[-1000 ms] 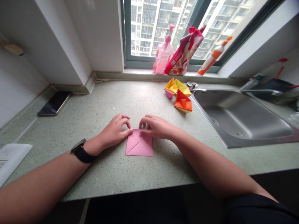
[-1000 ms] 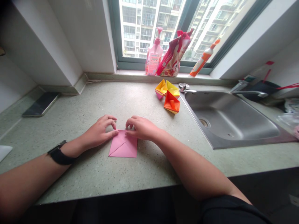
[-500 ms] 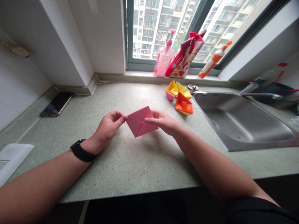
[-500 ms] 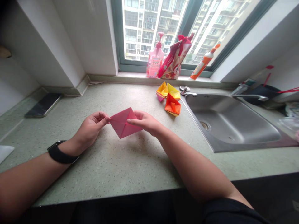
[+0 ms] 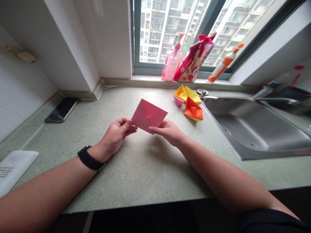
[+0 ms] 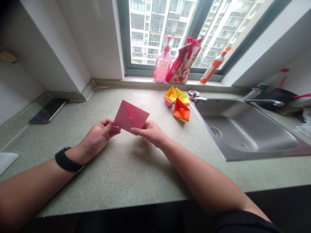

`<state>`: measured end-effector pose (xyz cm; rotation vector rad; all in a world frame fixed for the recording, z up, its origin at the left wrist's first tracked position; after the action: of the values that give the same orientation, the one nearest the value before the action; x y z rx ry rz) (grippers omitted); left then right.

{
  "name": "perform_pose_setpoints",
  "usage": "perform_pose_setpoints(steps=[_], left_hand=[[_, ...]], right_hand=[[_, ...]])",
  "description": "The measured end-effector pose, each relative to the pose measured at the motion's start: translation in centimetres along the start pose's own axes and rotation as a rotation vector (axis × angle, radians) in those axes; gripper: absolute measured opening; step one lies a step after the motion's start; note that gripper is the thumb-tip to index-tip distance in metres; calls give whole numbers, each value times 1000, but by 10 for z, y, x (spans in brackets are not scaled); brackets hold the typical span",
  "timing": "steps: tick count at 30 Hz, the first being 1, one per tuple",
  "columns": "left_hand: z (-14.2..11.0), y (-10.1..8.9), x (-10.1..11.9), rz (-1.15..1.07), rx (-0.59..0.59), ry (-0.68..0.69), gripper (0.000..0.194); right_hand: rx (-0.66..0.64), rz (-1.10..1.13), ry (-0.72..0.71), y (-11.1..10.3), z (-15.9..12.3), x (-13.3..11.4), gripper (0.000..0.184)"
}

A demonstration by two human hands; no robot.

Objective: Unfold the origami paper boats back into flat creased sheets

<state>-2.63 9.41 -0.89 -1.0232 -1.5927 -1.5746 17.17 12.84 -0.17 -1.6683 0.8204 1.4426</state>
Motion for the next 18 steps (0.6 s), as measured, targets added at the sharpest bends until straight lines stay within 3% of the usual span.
perform_pose_setpoints(steps=[2,5,9,12,15,18], left_hand=[[-1,3,-1,82,-27,7,48],[-1,0,7,267,-9,136,47],[-8,-3,30,561,35,455,66],[-27,12,46,898,22,741,77],[-46,35,46,1186,-111,907,58],[-55,48,39,1341,-231,954,36]], right_hand=[[86,-19,-60,-3,0,-2,43],[220,-177,-196,-13,-5,-16,38],[359,-690,-354,-19,-19,-41,23],[328,-944,-415,-12,-23,-47,25],[265,-1108,-461,-3,-24,-45,28],[265,-1207,-576,5,-26,-43,28]])
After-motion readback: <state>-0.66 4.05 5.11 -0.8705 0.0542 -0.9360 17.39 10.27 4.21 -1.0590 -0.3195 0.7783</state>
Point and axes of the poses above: each hand's wrist, its own z-axis towards the middle knuckle, its own y-axis out of the palm, x = y × z, the point moved 7 cm from there along z, towards the middle knuckle, and after that the axes turned 8 degrees about -z, right-handed, at the moved point
